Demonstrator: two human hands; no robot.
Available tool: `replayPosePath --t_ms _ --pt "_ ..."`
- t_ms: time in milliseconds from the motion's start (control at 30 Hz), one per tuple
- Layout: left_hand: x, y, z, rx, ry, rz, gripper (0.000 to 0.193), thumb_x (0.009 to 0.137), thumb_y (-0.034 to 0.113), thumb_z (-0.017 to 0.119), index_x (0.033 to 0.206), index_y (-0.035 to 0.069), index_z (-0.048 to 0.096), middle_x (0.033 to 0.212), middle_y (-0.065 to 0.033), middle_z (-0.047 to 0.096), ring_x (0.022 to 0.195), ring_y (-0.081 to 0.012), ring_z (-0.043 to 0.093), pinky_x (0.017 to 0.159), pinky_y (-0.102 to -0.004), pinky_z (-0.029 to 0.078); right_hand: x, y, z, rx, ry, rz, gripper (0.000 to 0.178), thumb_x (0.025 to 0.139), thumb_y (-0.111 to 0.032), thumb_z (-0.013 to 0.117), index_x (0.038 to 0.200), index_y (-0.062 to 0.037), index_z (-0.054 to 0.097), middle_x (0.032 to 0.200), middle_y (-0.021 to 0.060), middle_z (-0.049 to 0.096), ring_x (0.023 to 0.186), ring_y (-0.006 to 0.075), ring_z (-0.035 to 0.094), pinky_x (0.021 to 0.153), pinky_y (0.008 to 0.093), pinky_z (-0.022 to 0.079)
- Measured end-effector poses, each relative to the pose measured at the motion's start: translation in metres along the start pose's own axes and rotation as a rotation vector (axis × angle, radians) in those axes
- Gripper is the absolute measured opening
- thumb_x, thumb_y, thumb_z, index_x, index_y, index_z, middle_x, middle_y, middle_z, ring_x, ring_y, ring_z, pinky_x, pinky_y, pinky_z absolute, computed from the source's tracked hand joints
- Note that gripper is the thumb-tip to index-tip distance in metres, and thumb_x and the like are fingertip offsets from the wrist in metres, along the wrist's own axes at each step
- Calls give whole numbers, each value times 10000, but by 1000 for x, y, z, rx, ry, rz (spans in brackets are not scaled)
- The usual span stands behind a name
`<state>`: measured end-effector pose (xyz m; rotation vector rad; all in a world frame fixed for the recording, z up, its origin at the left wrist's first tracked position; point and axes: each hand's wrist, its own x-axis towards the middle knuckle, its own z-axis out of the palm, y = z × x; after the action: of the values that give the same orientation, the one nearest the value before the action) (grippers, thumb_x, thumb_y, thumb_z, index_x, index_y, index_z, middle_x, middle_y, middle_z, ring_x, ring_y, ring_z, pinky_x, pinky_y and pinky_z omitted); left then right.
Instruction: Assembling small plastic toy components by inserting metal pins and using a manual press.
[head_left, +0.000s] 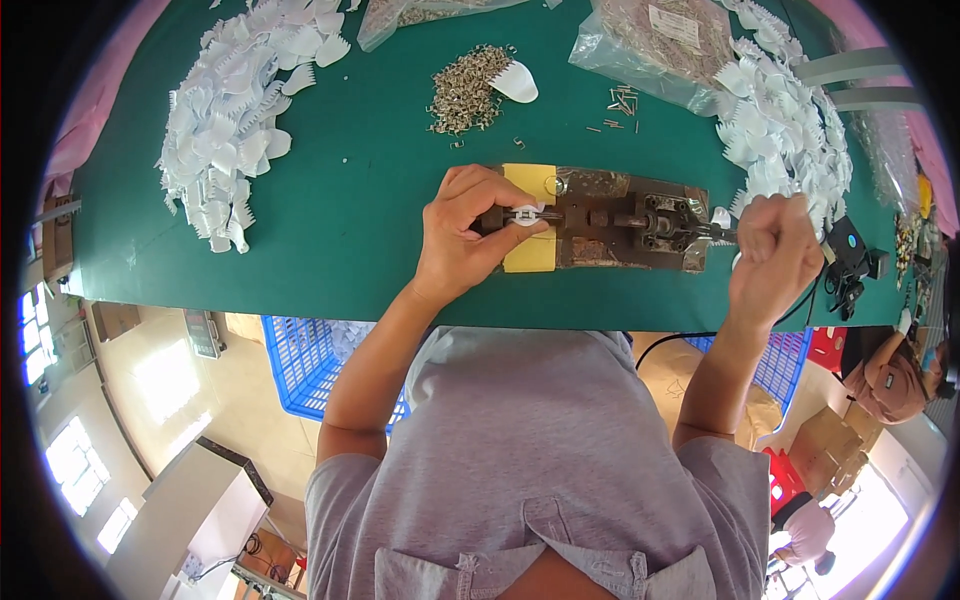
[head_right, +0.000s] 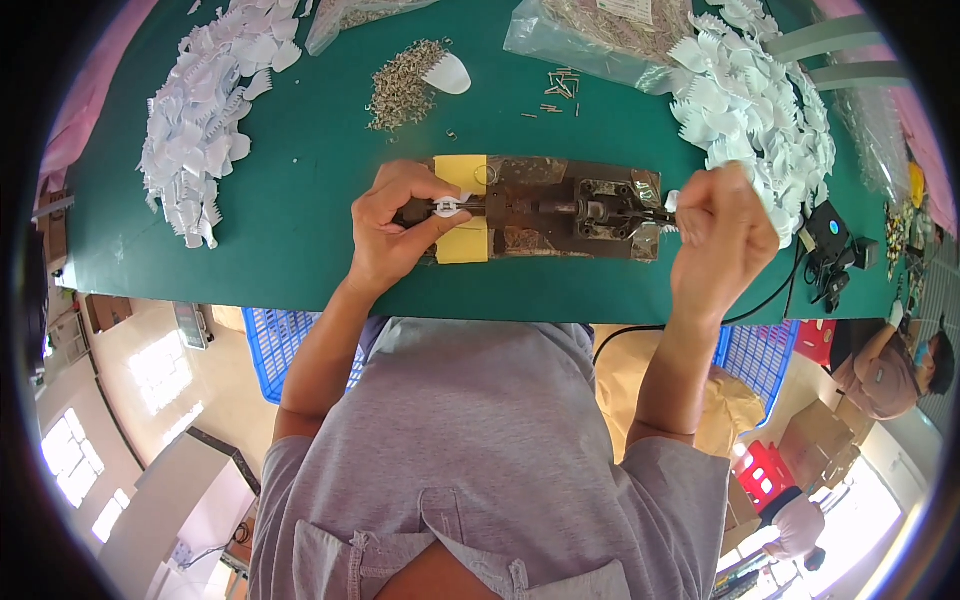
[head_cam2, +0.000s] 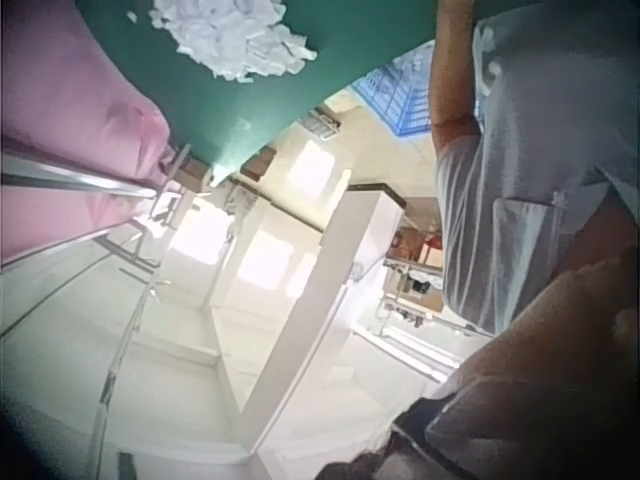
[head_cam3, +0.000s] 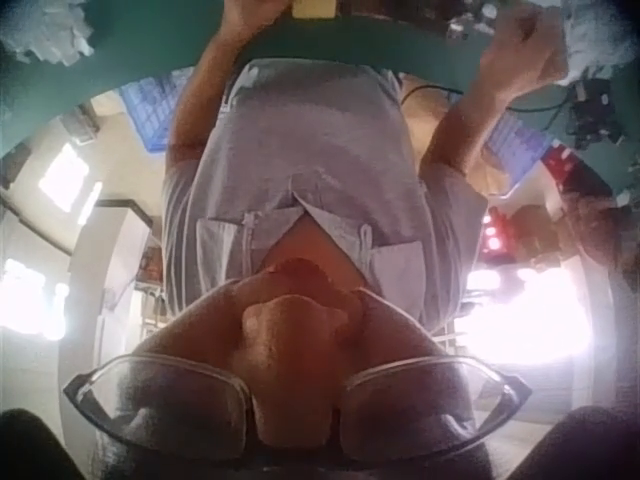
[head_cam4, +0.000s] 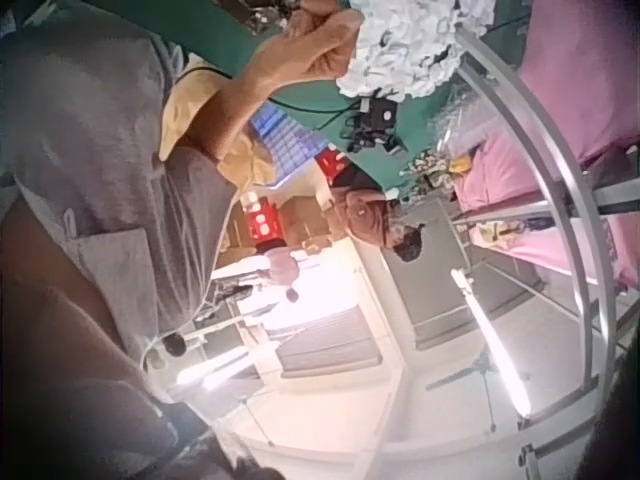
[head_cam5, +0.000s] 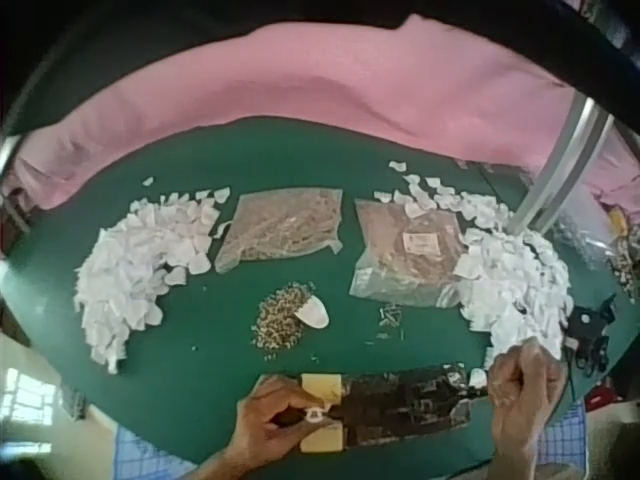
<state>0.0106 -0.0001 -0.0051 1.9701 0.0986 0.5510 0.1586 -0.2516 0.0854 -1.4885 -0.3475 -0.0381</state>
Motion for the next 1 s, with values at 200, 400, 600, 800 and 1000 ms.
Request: replayPosePath --t_ms 200,400,600,800,1000 --pt "3 0 0 -4 -21 4 258 732 -2 896 952 59 775 943 -43 717 930 -208 629 857 -335 480 12 8 -19 353 31 12 431 1131 -229 464 731 -72 494 549 -30 322 488 72 256 470 273 193" --pt "0 -2 -4 0 -12 -7 249 734 5 900 942 61 775 936 -39 724 929 -213 640 863 -341 484 14 14 -23 502 4 61 447 1134 -250 464 714 -100 448 544 -51 299 486 66 212 465 281 200" --pt "2 1 -8 -88 17 102 258 753 19 895 966 65 758 960 -39 759 961 -225 637 895 -363 489 13 61 -91 885 49 340 336 1128 -237 512 852 -62 592 607 -70 326 559 54 290 534 252 282" --pt "-24 38 -78 -673 123 78 210 750 -34 856 898 35 724 991 -102 724 976 -222 659 871 -352 497 19 68 -115 878 -61 370 323 1149 -241 466 881 -63 496 650 -45 349 570 63 326 556 259 333" --pt "-129 58 -222 41 257 -465 392 721 27 872 1089 4 739 1109 -102 737 1090 -219 667 1014 -381 492 27 77 -123 920 -113 453 303 1141 -219 490 882 -62 497 666 -37 364 582 64 336 574 260 326"
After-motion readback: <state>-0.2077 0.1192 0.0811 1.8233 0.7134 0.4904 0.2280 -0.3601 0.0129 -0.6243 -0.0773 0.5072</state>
